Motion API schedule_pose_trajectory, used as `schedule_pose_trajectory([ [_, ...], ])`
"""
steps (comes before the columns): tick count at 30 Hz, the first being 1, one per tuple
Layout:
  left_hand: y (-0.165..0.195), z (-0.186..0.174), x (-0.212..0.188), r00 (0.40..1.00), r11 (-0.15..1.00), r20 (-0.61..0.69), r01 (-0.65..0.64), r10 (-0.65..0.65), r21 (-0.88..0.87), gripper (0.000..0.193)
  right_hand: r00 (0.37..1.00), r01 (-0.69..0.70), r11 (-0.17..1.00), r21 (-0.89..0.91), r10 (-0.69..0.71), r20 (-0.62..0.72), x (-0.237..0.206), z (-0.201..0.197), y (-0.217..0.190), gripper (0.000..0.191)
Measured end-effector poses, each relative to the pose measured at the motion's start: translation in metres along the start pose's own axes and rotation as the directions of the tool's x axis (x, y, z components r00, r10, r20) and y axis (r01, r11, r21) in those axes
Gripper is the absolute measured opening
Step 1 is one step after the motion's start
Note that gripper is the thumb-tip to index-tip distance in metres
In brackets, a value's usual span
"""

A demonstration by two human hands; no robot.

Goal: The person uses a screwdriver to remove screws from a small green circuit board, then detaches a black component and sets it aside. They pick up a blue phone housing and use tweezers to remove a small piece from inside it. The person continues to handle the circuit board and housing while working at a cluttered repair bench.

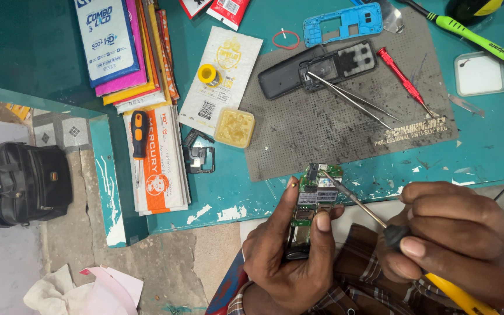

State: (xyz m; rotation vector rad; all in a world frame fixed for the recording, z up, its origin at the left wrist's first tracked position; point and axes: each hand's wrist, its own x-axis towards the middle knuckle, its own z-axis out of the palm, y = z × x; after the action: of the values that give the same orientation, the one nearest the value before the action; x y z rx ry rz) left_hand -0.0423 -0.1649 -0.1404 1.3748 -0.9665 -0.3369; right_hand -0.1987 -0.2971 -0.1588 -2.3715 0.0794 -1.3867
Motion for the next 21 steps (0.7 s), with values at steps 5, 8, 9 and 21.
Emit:
schedule_pose_trajectory([
  [5,0.000,-0.002,0.000,1.000,1.000,0.009,0.006,-0.006,-0.017,0.046,0.999,-0.001,1.000,0.007,0.001,0.041,-0.019,-0.010,0.001,0.031],
  [8,0.000,-0.003,0.001,1.000,1.000,0.028,0.010,-0.009,-0.024,0.046,0.991,0.129,0.989,0.068,-0.126,-0.038,-0.029,-0.004,0.014,0.031],
  [9,0.001,-0.004,0.001,1.000,1.000,0.028,0.006,-0.006,-0.021,0.046,0.987,0.133,0.989,0.067,-0.127,-0.098,-0.032,0.001,0.017,0.029],
  [21,0.003,-0.006,0.000,0.999,1.000,0.032,-0.026,0.026,-0.006,0.045,0.948,0.239,0.971,0.028,-0.227,-0.223,-0.049,0.007,0.027,0.021],
])
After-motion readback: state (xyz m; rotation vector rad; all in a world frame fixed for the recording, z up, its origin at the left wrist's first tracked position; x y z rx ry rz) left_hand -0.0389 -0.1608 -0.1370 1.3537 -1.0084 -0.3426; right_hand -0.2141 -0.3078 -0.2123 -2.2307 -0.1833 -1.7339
